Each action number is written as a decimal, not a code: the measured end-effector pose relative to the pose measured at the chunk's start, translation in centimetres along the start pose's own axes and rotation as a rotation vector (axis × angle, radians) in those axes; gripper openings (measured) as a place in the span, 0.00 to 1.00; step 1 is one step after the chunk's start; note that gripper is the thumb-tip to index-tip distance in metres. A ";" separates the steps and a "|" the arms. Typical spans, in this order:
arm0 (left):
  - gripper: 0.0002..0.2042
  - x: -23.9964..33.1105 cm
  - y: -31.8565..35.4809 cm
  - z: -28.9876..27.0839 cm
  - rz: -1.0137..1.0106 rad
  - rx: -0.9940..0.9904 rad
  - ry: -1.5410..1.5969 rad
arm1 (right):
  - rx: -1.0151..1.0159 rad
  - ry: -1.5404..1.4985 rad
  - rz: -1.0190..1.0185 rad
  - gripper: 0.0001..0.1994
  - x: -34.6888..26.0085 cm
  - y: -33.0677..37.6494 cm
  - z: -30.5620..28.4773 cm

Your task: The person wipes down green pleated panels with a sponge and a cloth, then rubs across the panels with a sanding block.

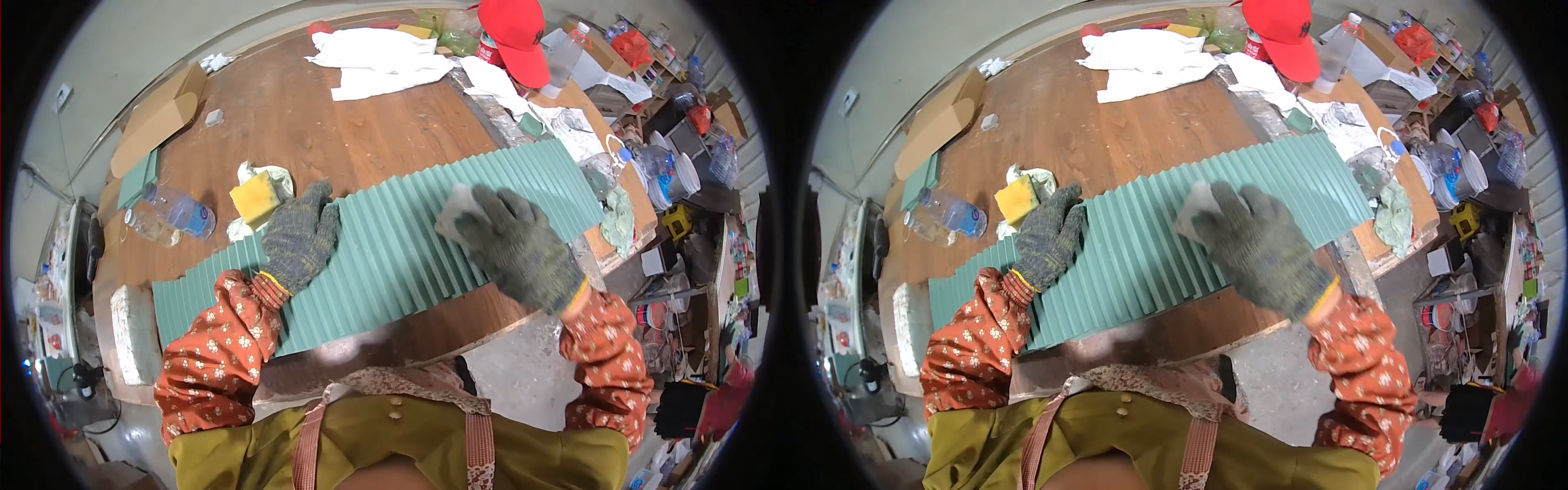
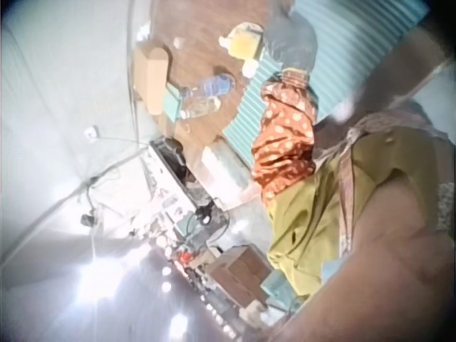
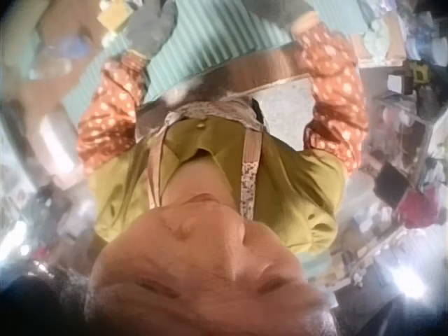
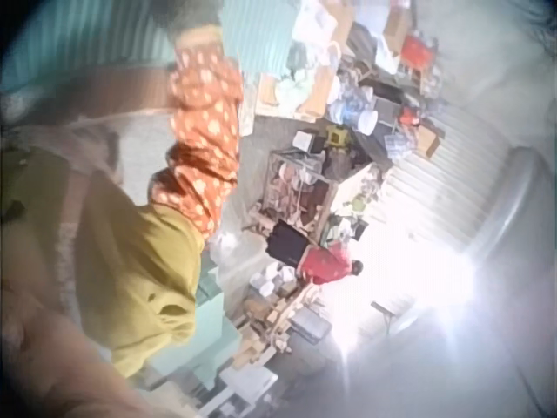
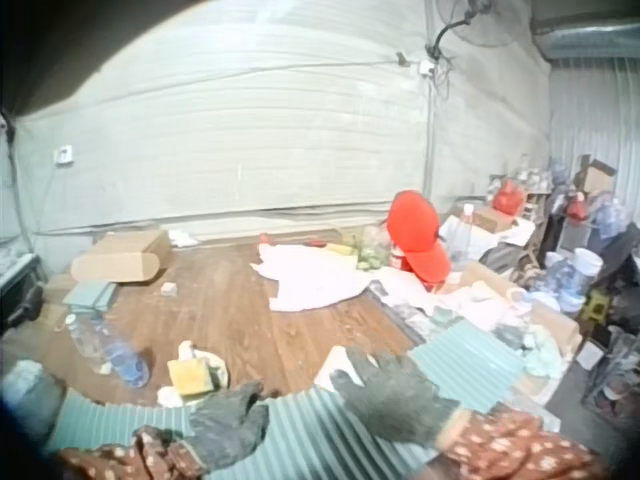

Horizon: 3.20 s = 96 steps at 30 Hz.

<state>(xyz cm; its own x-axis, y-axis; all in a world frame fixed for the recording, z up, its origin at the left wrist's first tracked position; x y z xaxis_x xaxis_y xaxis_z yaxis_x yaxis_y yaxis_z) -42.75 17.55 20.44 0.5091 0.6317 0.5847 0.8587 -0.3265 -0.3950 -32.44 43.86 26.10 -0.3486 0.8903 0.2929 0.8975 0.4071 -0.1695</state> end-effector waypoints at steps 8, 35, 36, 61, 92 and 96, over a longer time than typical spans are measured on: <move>0.16 0.3 -0.8 -0.2 -0.024 -0.071 0.036 | 0.136 0.010 -0.186 0.19 1.3 -1.9 2.4; 0.15 -0.7 -1.1 0.2 -0.006 -0.174 -0.125 | 0.347 0.013 -0.277 0.13 5.5 -8.7 6.5; 0.15 -1.5 -0.8 -0.8 -0.024 -0.184 -0.150 | 0.255 -0.053 -0.301 0.14 4.5 -8.6 6.1; 0.16 -1.8 -0.1 -0.5 0.000 -0.167 -0.226 | 0.055 -0.133 -0.289 0.18 5.1 4.1 2.2; 0.23 6.8 3.2 4.2 -0.278 -0.002 -0.429 | 0.274 -0.326 -0.621 0.15 12.4 -2.9 9.6; 0.23 6.9 3.0 4.6 -0.244 -0.024 -0.457 | 0.227 -0.472 -0.545 0.15 14.0 5.0 5.5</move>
<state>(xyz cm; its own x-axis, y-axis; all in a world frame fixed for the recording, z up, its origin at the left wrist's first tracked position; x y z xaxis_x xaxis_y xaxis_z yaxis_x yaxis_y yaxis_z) -36.92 24.13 19.99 0.2215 0.9321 0.2867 0.9530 -0.1446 -0.2661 -34.33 59.46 24.15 -0.8516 0.5230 -0.0346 0.5052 0.8013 -0.3204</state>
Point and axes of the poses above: each hand's wrist, its own y-axis away from the middle knuckle, its own z-axis out of the palm, x = y × z, the point moved 4 cm from there along -y, towards the middle knuckle, and after that the axes turned 15 degrees about y, right-handed, at the moved point
